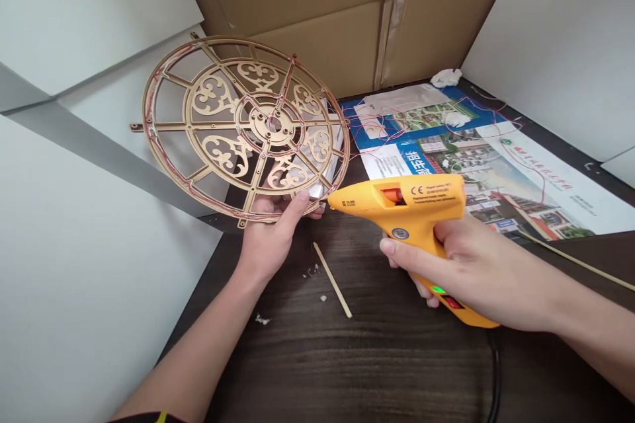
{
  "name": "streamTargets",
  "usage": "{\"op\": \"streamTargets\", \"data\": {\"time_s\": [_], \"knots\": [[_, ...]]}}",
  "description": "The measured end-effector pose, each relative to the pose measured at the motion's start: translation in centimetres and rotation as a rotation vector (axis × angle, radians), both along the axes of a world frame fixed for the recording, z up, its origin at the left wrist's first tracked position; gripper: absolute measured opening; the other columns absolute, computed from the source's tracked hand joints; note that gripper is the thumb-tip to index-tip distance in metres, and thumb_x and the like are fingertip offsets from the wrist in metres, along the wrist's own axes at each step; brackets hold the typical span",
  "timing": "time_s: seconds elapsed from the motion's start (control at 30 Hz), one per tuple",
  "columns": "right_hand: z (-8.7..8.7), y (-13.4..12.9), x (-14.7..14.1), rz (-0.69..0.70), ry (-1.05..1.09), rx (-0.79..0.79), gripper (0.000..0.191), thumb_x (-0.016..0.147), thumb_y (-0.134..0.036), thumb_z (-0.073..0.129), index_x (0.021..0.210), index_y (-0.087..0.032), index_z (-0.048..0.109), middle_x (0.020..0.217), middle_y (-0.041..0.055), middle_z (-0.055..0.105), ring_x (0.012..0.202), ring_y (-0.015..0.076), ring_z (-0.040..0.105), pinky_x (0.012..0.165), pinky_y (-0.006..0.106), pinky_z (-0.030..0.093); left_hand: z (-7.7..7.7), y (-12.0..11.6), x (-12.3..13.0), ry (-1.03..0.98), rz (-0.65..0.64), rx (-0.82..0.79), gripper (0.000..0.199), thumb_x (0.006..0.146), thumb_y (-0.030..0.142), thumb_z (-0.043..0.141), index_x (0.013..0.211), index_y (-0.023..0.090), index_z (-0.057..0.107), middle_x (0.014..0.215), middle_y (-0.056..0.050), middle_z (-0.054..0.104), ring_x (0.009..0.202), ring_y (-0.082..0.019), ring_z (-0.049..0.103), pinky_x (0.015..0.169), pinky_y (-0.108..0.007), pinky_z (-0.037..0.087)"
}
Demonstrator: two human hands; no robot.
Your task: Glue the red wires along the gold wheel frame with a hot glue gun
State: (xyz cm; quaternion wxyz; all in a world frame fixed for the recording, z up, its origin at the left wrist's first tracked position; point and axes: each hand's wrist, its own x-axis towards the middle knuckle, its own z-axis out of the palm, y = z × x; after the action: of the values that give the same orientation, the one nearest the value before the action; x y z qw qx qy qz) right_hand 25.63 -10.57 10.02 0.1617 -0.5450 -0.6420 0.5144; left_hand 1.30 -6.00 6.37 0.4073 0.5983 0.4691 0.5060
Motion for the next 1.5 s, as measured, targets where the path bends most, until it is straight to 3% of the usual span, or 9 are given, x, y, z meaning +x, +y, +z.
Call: {"op": "streamTargets", "data": {"time_s": [0.2,0.33,0.63,1.03,1.33,1.5], "knots": [[0.9,-0.1,-0.1,-0.083,0.000,-0.043,0.042,0.092,-0.058,0.061,0.096,-0.017,0.061,0.063,-0.0012,0.061,0.055,0.0107,0.058,0.055,0.022,0.051,-0.2,0.0,-0.1,-0.048,-0.015,0.019,0.033,0.092,0.037,0.067,0.105,0.007,0.065,0.097,-0.013,0.071,0.078,-0.018,0.069,0.077,-0.034,0.062],[0.2,0.1,0.1,-0.084,-0.019,-0.048,0.052,0.085,-0.068,0.062,0.087,-0.016,0.060,0.061,0.0012,0.063,0.053,0.0131,0.059,0.053,0.025,0.052,-0.4,0.0,-0.1,-0.071,-0.013,0.023,0.031,0.092,0.036,0.067,0.105,0.007,0.065,0.096,-0.012,0.071,0.077,-0.017,0.069,0.078,-0.034,0.062],[-2.0,1.0,1.1,-0.005,0.056,-0.004,0.053,0.082,-0.067,0.063,0.071,-0.015,0.060,0.060,0.0053,0.063,0.049,0.0166,0.062,0.049,0.026,0.053,-0.3,0.0,-0.2,-0.063,-0.029,0.011,0.030,0.093,0.036,0.065,0.105,0.010,0.065,0.099,-0.011,0.071,0.079,-0.017,0.068,0.077,-0.033,0.061],[-2.3,1.0,0.8,-0.004,0.087,0.002,0.049,0.083,-0.063,0.064,0.073,-0.015,0.060,0.062,0.0062,0.063,0.051,0.0185,0.064,0.049,0.027,0.053,-0.4,0.0,-0.1,-0.066,-0.025,0.012,0.029,0.092,0.037,0.065,0.104,0.011,0.067,0.097,-0.011,0.071,0.077,-0.017,0.068,0.077,-0.032,0.061],[-1.0,0.8,1.0,-0.082,0.121,-0.158,0.050,0.081,-0.066,0.065,0.091,-0.018,0.058,0.064,0.0033,0.062,0.057,0.0178,0.061,0.060,0.030,0.054,-0.4,-0.1,-0.2,-0.074,-0.040,0.016,0.029,0.093,0.038,0.065,0.104,0.011,0.068,0.098,-0.011,0.071,0.079,-0.017,0.068,0.077,-0.033,0.061],[-2.3,1.3,1.5,-0.006,0.136,-0.104,0.052,0.082,-0.069,0.063,0.091,-0.018,0.059,0.063,0.0049,0.062,0.053,0.0207,0.063,0.055,0.033,0.055,-0.4,-0.1,-0.2,-0.100,-0.045,-0.001,0.030,0.092,0.039,0.065,0.105,0.012,0.069,0.098,-0.010,0.072,0.080,-0.017,0.069,0.075,-0.031,0.062]]}}
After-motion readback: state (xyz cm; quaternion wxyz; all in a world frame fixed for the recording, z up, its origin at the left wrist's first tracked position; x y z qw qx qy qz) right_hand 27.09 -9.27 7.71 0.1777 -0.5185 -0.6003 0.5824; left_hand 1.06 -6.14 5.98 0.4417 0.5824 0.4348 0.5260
